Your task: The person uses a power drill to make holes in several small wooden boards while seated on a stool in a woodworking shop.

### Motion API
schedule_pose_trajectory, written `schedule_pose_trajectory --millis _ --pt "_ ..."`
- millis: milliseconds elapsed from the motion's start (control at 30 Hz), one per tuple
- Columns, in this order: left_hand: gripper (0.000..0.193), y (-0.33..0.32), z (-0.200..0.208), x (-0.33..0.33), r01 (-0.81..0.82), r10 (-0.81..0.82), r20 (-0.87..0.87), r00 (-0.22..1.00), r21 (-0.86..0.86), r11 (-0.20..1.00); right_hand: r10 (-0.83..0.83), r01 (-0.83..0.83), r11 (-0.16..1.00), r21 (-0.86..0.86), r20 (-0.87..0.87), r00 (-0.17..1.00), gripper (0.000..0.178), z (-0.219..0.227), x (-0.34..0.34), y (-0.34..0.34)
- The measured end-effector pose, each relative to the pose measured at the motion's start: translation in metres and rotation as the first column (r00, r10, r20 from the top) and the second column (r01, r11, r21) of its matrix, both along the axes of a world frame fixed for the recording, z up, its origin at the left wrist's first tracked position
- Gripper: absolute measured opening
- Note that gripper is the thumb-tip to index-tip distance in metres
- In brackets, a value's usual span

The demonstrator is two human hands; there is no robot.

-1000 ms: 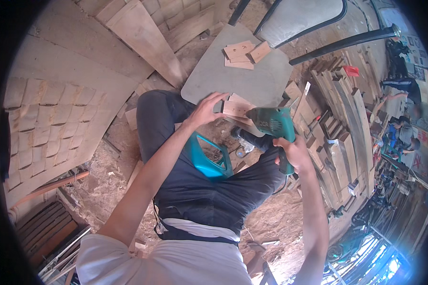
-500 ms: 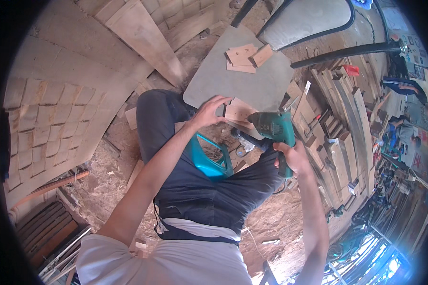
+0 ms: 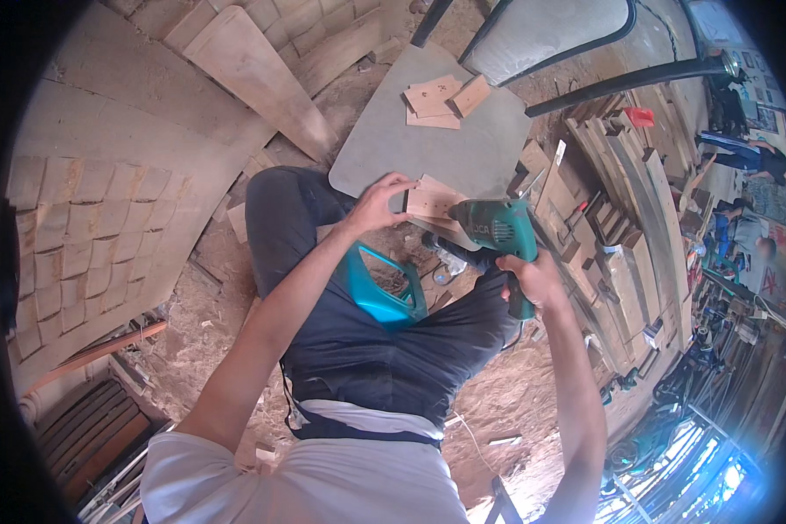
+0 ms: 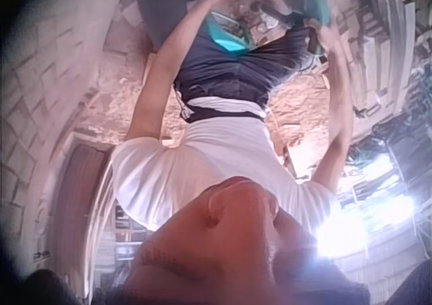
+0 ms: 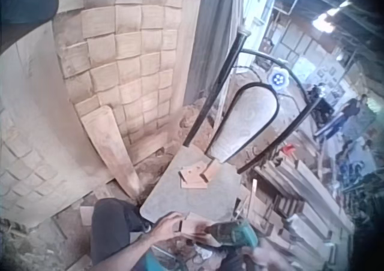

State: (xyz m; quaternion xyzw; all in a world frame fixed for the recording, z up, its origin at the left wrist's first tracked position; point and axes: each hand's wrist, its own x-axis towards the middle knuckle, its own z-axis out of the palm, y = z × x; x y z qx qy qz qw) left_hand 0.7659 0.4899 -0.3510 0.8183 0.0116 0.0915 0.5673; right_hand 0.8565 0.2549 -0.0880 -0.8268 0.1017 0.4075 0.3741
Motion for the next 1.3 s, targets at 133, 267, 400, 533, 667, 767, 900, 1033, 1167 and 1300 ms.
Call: schedule_pose_trajectory --millis 133,267,400,533,667,767,900,1033,1167,1300 --pt "0.057 -0.0021 -0.0009 0.0015 0.013 -0.012 -0.011 1.0 0.01 1.0 0.009 -0.009 1.0 -0.03 -0.012 1.0 0.021 0.0016 -0.0013 0.0017" --pt "0.057 0.0 -0.0025 0.0003 0.018 -0.018 -0.004 1.0 0.001 1.0 0.034 -0.034 0.999 -0.024 0.009 0.999 0.022 -0.0007 -0.004 0.0046" --pt "0.058 0.0002 -0.0024 0.0004 0.023 -0.023 -0.007 1.0 -0.01 1.0 0.042 -0.042 0.999 -0.024 0.007 0.999 0.022 0.0005 -0.0039 0.0063" --pt "0.058 -0.0004 -0.003 0.0018 0.006 -0.008 0.041 0.999 0.047 0.999 0.022 -0.022 0.999 -0.04 -0.016 1.0 0.024 0.0023 0.0004 0.0053" --pt "0.057 -0.0001 -0.0028 0.001 0.023 -0.023 -0.009 1.0 0.02 1.0 -0.009 0.008 1.0 -0.018 -0.027 1.0 0.025 0.0013 0.0019 0.0032" --pt "0.056 0.0 -0.0013 0.001 0.024 -0.024 -0.008 1.0 0.011 1.0 -0.011 0.01 1.0 -0.02 -0.027 1.0 0.025 0.0003 0.0027 0.0019" --pt "0.054 0.0003 0.0003 0.001 0.023 -0.023 0.001 1.0 0.0 1.0 0.002 -0.002 0.999 -0.033 -0.016 1.0 0.024 0.0005 0.0011 0.0011" --pt "0.054 0.0004 0.0003 0.0001 0.013 -0.013 0.01 1.0 0.004 1.0 0.012 -0.013 0.999 -0.031 -0.011 1.0 0.024 0.0004 -0.0006 0.002" --pt "0.054 -0.0002 0.0003 0.0004 0.01 -0.01 0.005 1.0 0.005 1.0 0.014 -0.014 1.0 -0.021 -0.016 1.0 0.024 -0.0013 0.0001 0.0003" --pt "0.055 -0.0003 0.0012 0.0001 0.012 -0.012 -0.004 1.0 0.008 1.0 0.013 -0.013 1.0 -0.012 -0.021 1.0 0.023 -0.0009 -0.0004 0.0007"
